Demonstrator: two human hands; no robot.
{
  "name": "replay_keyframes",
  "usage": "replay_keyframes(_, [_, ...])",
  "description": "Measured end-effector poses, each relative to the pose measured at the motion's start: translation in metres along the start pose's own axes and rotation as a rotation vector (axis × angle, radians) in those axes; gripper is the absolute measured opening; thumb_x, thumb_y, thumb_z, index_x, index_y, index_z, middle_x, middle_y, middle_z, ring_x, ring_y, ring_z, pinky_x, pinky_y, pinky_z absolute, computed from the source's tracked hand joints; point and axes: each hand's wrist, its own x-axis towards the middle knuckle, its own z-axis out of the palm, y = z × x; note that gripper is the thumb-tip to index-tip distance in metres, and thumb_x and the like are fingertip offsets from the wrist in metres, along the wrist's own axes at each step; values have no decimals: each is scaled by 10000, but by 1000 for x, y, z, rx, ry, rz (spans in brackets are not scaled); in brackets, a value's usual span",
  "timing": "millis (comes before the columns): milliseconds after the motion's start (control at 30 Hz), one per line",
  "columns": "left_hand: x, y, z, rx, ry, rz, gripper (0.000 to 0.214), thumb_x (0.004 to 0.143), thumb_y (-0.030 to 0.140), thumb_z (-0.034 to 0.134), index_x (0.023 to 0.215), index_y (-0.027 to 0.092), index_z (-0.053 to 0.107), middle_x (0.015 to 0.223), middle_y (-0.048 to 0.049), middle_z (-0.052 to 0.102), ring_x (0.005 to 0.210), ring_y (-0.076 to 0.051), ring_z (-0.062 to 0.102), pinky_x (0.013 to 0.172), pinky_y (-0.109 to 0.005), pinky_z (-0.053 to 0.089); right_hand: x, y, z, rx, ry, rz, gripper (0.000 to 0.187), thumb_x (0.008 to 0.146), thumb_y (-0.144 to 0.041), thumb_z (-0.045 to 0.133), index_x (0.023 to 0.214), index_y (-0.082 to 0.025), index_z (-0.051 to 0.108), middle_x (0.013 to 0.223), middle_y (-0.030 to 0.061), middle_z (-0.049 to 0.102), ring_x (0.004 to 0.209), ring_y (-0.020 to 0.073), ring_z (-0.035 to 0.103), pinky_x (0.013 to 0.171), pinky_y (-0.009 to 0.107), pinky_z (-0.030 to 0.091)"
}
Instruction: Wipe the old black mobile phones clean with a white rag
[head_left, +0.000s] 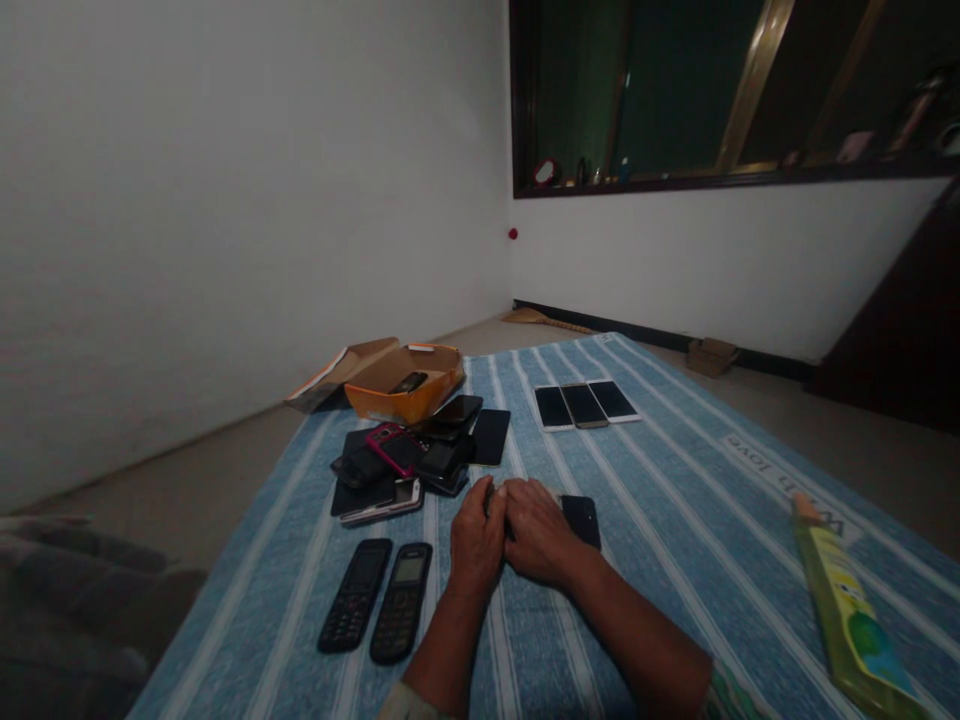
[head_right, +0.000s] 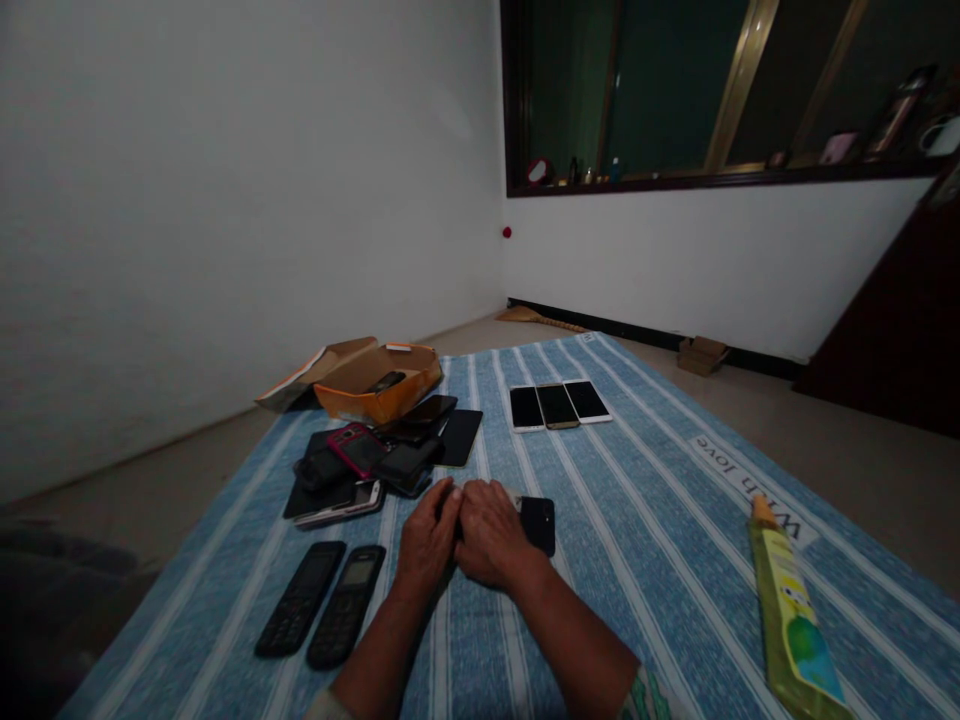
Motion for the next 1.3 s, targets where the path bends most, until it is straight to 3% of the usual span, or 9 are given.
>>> replay_keyframes(533, [3,1,-2,-6,82,-26,463,882,465,446,1117,128,658,1179,-162,691,1129,-286,631,1020,-441,458,20,-1,-2,-96,-82,-148,252,813,-209,522,1021,-109,623,948,126,657,941,248,575,868,356,413])
replay_keyframes(733, [1,0,-1,34,54,-6,470,873,466,455,1126,123,655,1173,-170,692,1125,-291,633,1006,-441,466,11,-3,-5,-116,-45,-75,287,877,-218,461,1111,-108,585,1026,127,635,980,233,568,893,348,413])
replay_keyframes(1000, [0,5,-1,100,-7,31,431,896,441,426,1118,150,654,1134,-143,710,1086,-280,650,968,-425,486,5,-3,-4,-165,-48,28,317,901,-205,417,1143,-96,590,1021,159,614,992,283,551,875,431,420])
replay_keyframes(1167, [-1,8,1,200,-61,119,396,908,422,414,1108,177,652,1105,-125,716,1063,-272,650,955,-419,486,-5,0,-11,-161,-67,29,413,913,-255,451,1281,-81,517,1197,185,578,1122,291,508,999,482,351])
replay_keyframes(1300, [-1,12,3,279,-136,174,388,912,416,409,1133,189,634,1135,-122,701,1102,-270,629,972,-410,469,-21,13,-23,-135,-120,-23,571,917,-416,509,1391,-111,425,1434,202,435,1325,303,368,1095,543,226])
